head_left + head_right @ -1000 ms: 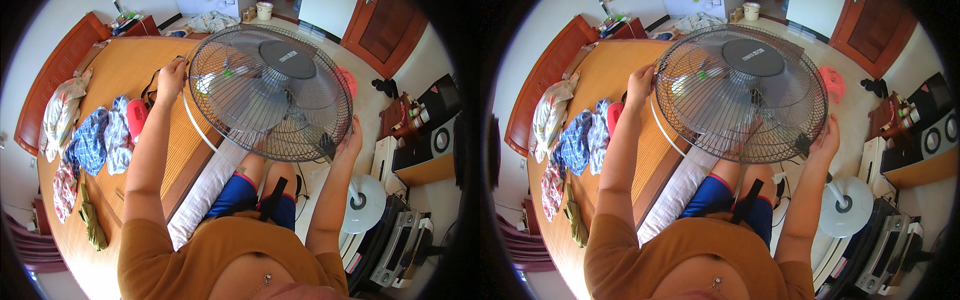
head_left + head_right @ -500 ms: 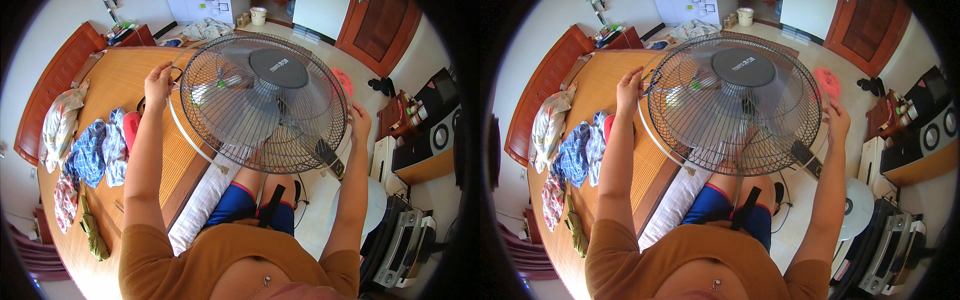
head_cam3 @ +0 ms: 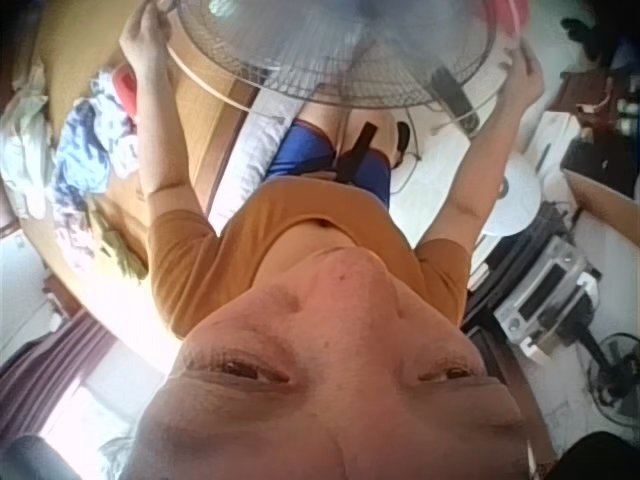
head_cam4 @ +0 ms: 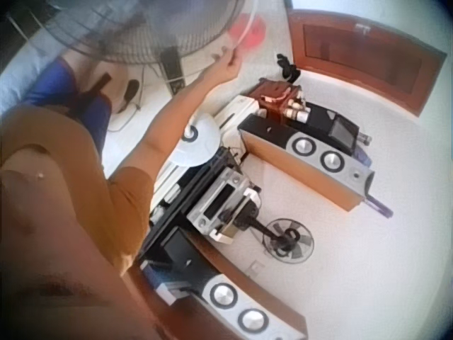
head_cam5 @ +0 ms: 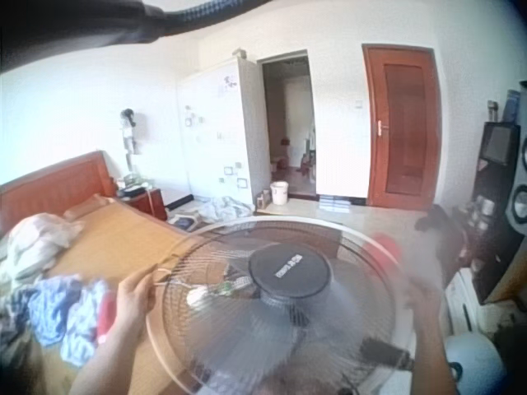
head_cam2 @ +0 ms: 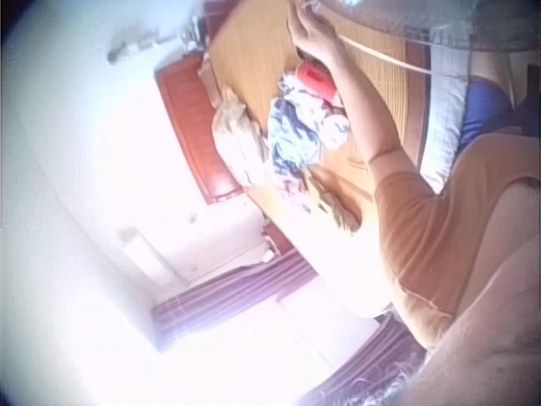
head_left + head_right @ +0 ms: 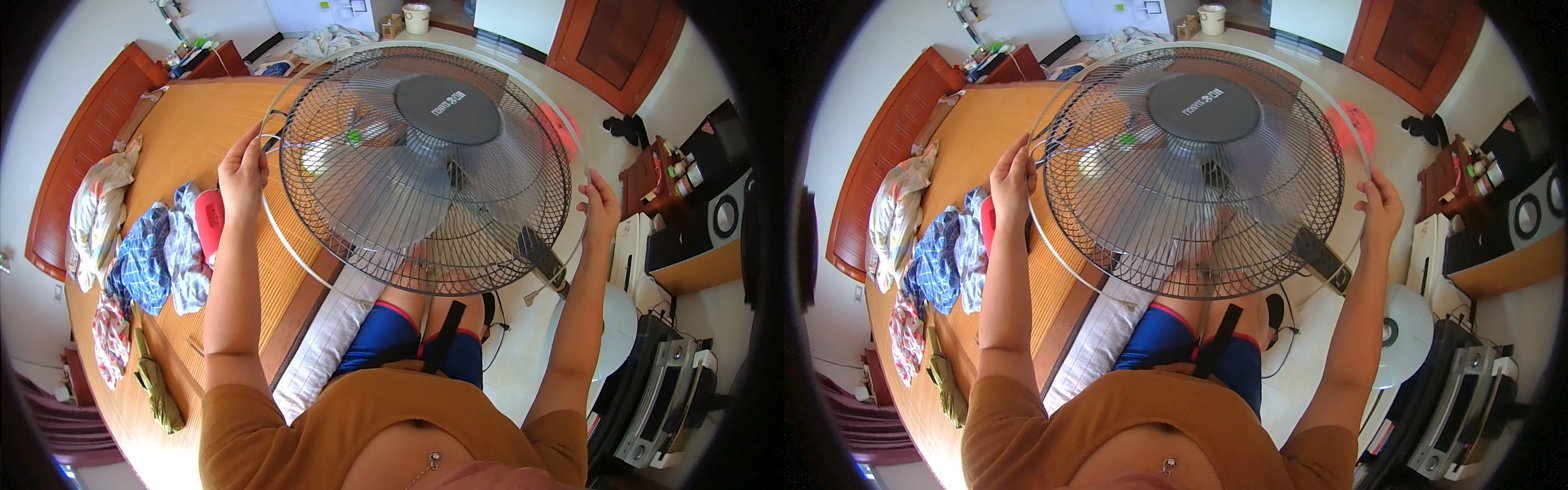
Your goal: The person reassembles a floor fan by placing the plastic ring around the outer edges of the front and back grilles and then tightening a screw on a small plastic bracket using a screwdriver.
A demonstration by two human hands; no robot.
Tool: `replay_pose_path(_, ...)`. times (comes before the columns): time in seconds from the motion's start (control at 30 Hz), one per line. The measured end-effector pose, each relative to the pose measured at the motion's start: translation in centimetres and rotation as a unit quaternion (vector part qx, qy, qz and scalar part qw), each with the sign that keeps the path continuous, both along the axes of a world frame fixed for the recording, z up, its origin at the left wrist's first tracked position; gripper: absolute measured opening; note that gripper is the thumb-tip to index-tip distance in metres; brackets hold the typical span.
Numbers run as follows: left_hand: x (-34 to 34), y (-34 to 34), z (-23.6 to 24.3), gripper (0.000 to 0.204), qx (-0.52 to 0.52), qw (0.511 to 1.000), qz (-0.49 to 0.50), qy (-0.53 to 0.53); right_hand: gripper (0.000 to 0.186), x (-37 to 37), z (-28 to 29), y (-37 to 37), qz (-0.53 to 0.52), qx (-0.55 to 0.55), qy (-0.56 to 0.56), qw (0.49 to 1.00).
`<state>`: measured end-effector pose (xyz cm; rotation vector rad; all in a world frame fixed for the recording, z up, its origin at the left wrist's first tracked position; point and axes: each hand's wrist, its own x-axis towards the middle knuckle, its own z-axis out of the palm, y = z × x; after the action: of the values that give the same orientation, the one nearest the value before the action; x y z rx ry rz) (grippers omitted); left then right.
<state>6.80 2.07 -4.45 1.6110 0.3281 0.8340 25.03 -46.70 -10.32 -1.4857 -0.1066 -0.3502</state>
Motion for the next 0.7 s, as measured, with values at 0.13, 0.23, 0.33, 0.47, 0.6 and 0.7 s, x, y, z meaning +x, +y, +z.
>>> replay_pose_path(0.13,-0.6,0.0,-0.7,0.029,-0.006,1.000,-0.008,0.011,0.029,-1.7,-0.8,-0.8,-0.012,0.010,-0.005,1.000)
replay_pose_path(0.23,-0.4,-0.2,-1.1,0.029,-0.010,1.000,-0.002,0.003,0.029,-2.3,-1.6,-1.0,-0.007,0.017,-0.002,1.000)
replay_pose_path(0.33,0.0,0.1,-1.4,0.029,-0.014,1.000,-0.014,-0.011,0.029,-2.7,-2.2,-0.4,-0.009,0.035,-0.002,0.999)
replay_pose_path(0.47,0.2,0.1,-1.0,0.030,-0.003,1.000,-0.016,0.006,0.029,-2.7,-3.0,0.3,-0.011,0.053,0.002,0.999)
replay_pose_path(0.6,0.5,0.2,-0.7,0.030,-0.007,1.000,-0.014,0.014,0.030,-3.4,-3.0,0.7,-0.025,0.051,0.017,0.998)
replay_pose_path(0.7,0.6,0.2,-0.7,0.030,-0.013,1.000,-0.021,0.016,0.030,-3.6,-3.7,0.5,-0.022,0.049,0.007,0.999)
